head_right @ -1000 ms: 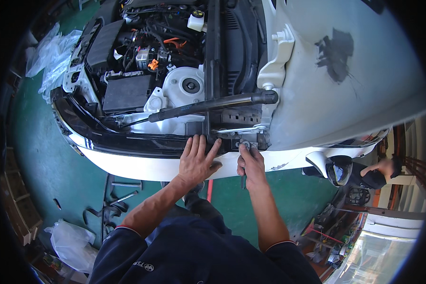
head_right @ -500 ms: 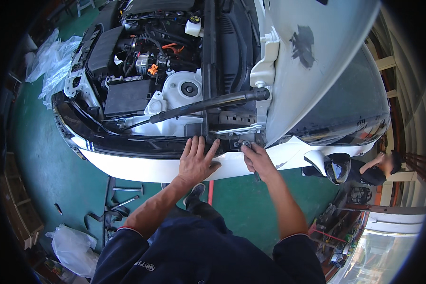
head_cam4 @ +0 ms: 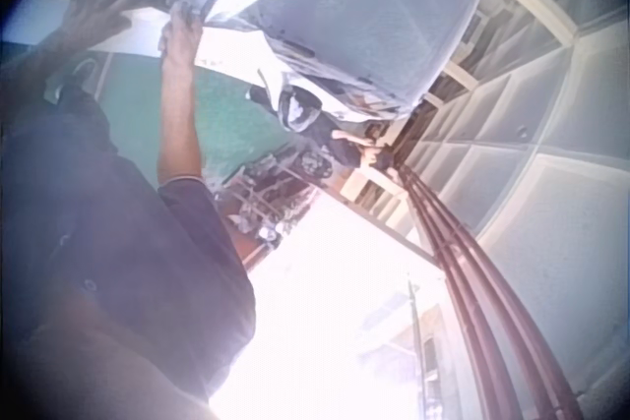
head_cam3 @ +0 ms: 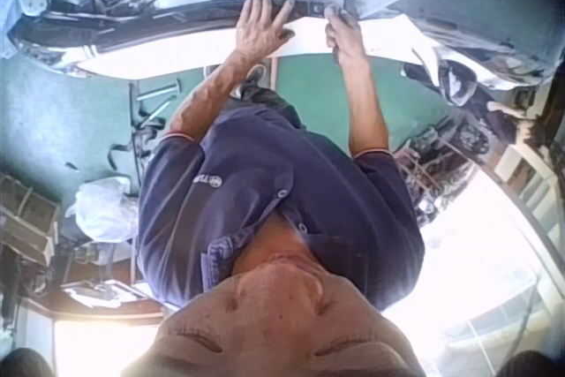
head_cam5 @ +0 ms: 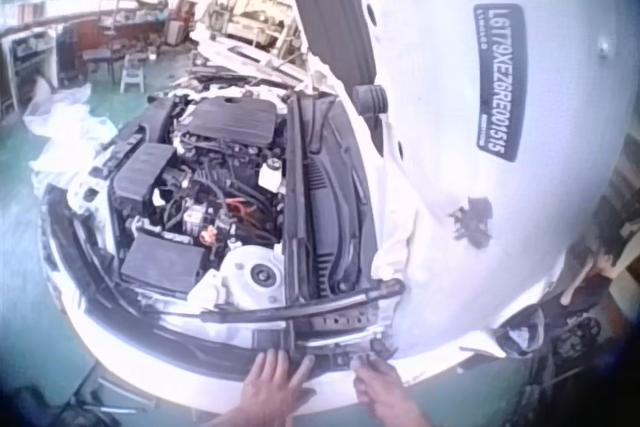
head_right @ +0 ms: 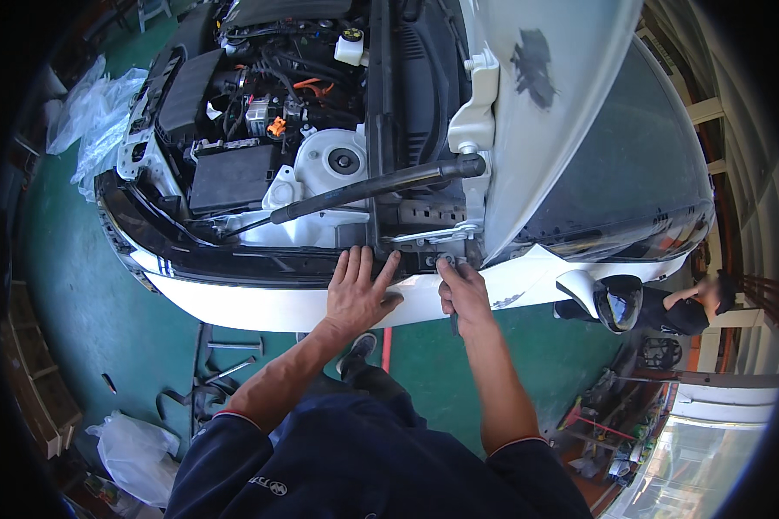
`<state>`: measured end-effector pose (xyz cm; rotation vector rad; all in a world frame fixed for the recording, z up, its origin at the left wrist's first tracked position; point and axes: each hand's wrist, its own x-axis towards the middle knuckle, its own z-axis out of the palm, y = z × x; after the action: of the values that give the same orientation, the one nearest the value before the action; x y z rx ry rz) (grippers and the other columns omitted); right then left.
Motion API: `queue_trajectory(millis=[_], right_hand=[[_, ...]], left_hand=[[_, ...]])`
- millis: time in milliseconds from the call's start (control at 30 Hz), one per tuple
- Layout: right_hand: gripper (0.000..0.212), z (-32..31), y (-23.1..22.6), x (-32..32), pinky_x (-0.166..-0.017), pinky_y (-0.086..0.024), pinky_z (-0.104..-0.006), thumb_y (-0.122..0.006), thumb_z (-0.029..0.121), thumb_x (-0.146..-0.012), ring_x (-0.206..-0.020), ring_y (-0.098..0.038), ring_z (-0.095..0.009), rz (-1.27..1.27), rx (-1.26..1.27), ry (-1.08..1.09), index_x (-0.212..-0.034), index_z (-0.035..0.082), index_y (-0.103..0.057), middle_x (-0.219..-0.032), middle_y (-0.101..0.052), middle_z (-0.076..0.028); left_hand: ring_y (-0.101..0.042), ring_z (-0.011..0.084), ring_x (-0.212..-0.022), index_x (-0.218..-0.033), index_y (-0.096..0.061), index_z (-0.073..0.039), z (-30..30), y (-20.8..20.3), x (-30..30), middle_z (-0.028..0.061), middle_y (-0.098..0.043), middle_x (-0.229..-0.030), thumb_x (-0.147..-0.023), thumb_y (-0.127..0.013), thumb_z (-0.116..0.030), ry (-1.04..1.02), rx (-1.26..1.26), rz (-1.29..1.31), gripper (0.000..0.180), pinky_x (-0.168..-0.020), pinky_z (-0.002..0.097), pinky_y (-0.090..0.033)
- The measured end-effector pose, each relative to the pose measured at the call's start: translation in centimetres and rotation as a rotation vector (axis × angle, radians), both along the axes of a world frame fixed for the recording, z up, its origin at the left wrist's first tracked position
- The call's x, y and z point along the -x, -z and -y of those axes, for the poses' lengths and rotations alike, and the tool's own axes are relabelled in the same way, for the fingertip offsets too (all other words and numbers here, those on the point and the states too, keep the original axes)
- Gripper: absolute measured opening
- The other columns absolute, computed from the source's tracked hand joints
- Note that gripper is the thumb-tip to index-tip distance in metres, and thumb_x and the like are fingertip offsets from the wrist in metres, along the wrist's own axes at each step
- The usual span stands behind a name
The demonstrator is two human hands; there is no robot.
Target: The person removes bolts from the hood of a white car using a ratchet, lifts the hood off, and then places it back onto the vehicle, aligning and securing it. The person uses a ratchet to remove and tighten bolts at the hood hinges.
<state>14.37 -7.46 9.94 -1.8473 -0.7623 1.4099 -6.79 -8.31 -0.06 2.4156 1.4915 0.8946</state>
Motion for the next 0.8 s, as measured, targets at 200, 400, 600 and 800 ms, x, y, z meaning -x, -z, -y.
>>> queue_trajectory(millis=[200,400,600,800], right_hand=[[0.033,0.1,0.3,-0.2,-0.045,-0.035,-0.0263,-0.076,0.040,-0.100,-0.048,-0.042,-0.009,-0.029,-0.006,0.018,-0.096,0.011,-0.059,-0.064,-0.048,0.003],[0.028,0.8,-1.6,-0.8,-0.045,-0.034,-0.0269,-0.074,0.033,-0.102,-0.050,-0.041,-0.007,0.127,-0.046,-0.175,-0.095,0.009,-0.061,-0.064,-0.048,0.004],[0.040,8.5,-3.2,-3.5,-0.047,-0.035,-0.0266,-0.073,0.027,-0.101,-0.052,-0.045,-0.006,0.118,-0.162,-0.324,-0.132,0.003,-0.067,-0.065,-0.052,0.004],[0.032,18.8,1.9,-8.3,-0.046,-0.036,-0.0270,-0.074,0.023,-0.100,-0.051,-0.047,-0.006,0.096,-0.154,-0.140,-0.125,0.002,-0.069,-0.064,-0.053,0.004]], left_hand=[[-0.052,0.0474,-0.134,-0.158,-0.048,-0.019,0.1,-0.3,-0.1,0.0301,-0.056,-0.139,-0.081,-0.081,-0.053,-0.006,-0.007,-0.033,0.091,-0.119,0.0573,-0.035],[-0.053,0.0487,-0.133,-0.158,-0.048,-0.020,0.3,-1.2,-0.1,0.0312,-0.056,-0.139,-0.080,-0.082,-0.054,-0.001,0.006,-0.079,0.092,-0.118,0.0583,-0.036],[-0.051,0.0474,-0.137,-0.158,-0.048,-0.019,0.7,-1.5,-0.6,0.0307,-0.056,-0.142,-0.084,-0.080,-0.052,-0.025,0.027,-0.121,0.087,-0.121,0.0569,-0.034],[-0.061,0.0394,-0.118,-0.150,-0.054,-0.007,-0.6,-3.5,1.4,0.0200,-0.064,-0.126,-0.089,-0.079,-0.042,-0.070,0.142,0.046,0.075,-0.104,0.0507,-0.048]])
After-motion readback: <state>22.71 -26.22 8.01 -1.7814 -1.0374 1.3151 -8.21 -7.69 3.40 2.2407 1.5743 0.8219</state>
